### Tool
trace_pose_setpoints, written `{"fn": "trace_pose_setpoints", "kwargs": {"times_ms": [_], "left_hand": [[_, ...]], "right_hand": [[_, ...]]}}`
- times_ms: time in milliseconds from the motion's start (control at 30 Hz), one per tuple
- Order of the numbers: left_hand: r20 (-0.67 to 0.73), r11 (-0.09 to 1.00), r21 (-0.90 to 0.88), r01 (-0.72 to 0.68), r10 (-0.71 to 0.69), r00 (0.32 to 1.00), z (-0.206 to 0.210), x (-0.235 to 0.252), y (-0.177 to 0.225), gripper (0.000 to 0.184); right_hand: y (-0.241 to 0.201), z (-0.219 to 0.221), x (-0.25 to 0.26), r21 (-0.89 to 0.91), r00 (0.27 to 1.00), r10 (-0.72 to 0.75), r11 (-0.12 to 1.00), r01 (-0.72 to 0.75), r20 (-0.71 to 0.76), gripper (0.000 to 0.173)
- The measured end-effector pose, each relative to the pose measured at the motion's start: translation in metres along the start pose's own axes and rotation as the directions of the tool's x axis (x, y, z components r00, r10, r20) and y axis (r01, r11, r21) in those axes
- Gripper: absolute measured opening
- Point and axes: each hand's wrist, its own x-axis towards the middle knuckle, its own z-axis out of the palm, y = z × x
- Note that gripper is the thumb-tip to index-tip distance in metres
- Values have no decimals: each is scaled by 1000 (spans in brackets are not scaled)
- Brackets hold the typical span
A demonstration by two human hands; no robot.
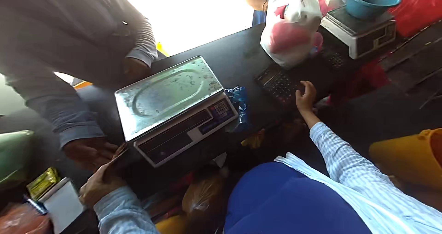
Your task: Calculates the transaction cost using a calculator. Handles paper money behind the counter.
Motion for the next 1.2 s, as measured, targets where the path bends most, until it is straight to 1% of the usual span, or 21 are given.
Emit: {"fn": "trace_pose_setpoints", "kwargs": {"times_ms": [33, 67, 167, 200, 267, 300, 367, 400, 433, 500, 567, 633, 733, 833, 933, 1000, 1033, 1100, 1133, 1167, 1200], "left_hand": [[-29, 997, -46, 65, -66, 997, 4, -10, 9, 34], [-40, 987, -96, 128, -132, 990, 8, -21, 21, 36], [-19, 928, -216, 304, -315, 949, 26, -51, 62, 43], [-8, 901, -259, 350, -364, 931, 28, -58, 75, 43], [-4, 864, -289, 412, -432, 902, 38, -56, 80, 49], [-16, 875, -265, 405, -424, 905, 49, -52, 67, 53], [-92, 918, -215, 334, -359, 929, 66, -50, 45, 56], [-98, 924, -199, 328, -352, 931, 61, -52, 51, 55], [-54, 920, -175, 350, -364, 930, 44, -58, 70, 53], [-1, 905, -118, 409, -412, 911, 19, -65, 105, 49], [8, 889, -96, 448, -449, 893, 5, -69, 128, 48], [-5, 886, -100, 453, -456, 890, 6, -68, 129, 49], [9, 884, -87, 459, -460, 888, 8, -66, 127, 51], [-14, 889, -65, 453, -454, 891, 16, -63, 118, 51], [-4, 881, -52, 470, -471, 882, 23, -60, 109, 52], [-67, 890, -18, 456, -456, 888, 45, -54, 82, 52], [-92, 892, -8, 452, -450, 888, 52, -51, 74, 51], [-76, 885, -13, 465, -465, 882, 45, -53, 83, 51], [-39, 880, -25, 475, -475, 879, 34, -56, 98, 52], [-28, 879, -30, 476, -476, 879, 29, -58, 104, 51], [-46, 883, -23, 469, -469, 882, 34, -57, 99, 51]], "right_hand": [[12, -6, 13, -24, 995, 63, 998, -62, 71, 55], [19, -9, 22, -39, 987, 83, 996, -78, 140, 60], [15, -7, 29, -88, 955, 9, 996, 18, 297, 60], [11, -7, 26, -105, 944, -14, 993, 51, 328, 59], [6, -7, 12, -113, 936, -92, 984, 138, 339, 56], [3, -7, 4, -122, 928, -148, 972, 200, 343, 55], [-4, -4, -13, -104, 876, -289, 930, 353, 387, 54], [-9, -1, -21, -79, 844, -365, 901, 426, 394, 52], [-14, 4, -28, -60, 815, -430, 871, 488, 390, 52], [-25, 12, -35, -43, 767, -500, 827, 561, 402, 52], [-30, 19, -35, -59, 752, -476, 827, 559, 456, 51], [-31, 21, -31, -62, 752, -473, 827, 559, 460, 50], [-30, 18, -26, -48, 738, -458, 834, 550, 496, 54], [-25, 18, -22, -52, 788, -456, 852, 520, 414, 50], [-30, 17, -15, -62, 795, -410, 872, 485, 448, 48], [-34, 22, -10, -69, 797, -420, 867, 494, 433, 48], [-36, 25, -8, -86, 790, -404, 866, 493, 461, 51], [-38, 28, -6, -103, 780, -373, 870, 482, 503, 54], [-38, 30, -6, -95, 785, -383, 870, 484, 487, 53], [-39, 30, -6, -91, 784, -387, 870, 486, 485, 53], [-38, 28, -6, -91, 773, -373, 872, 481, 513, 54]]}}
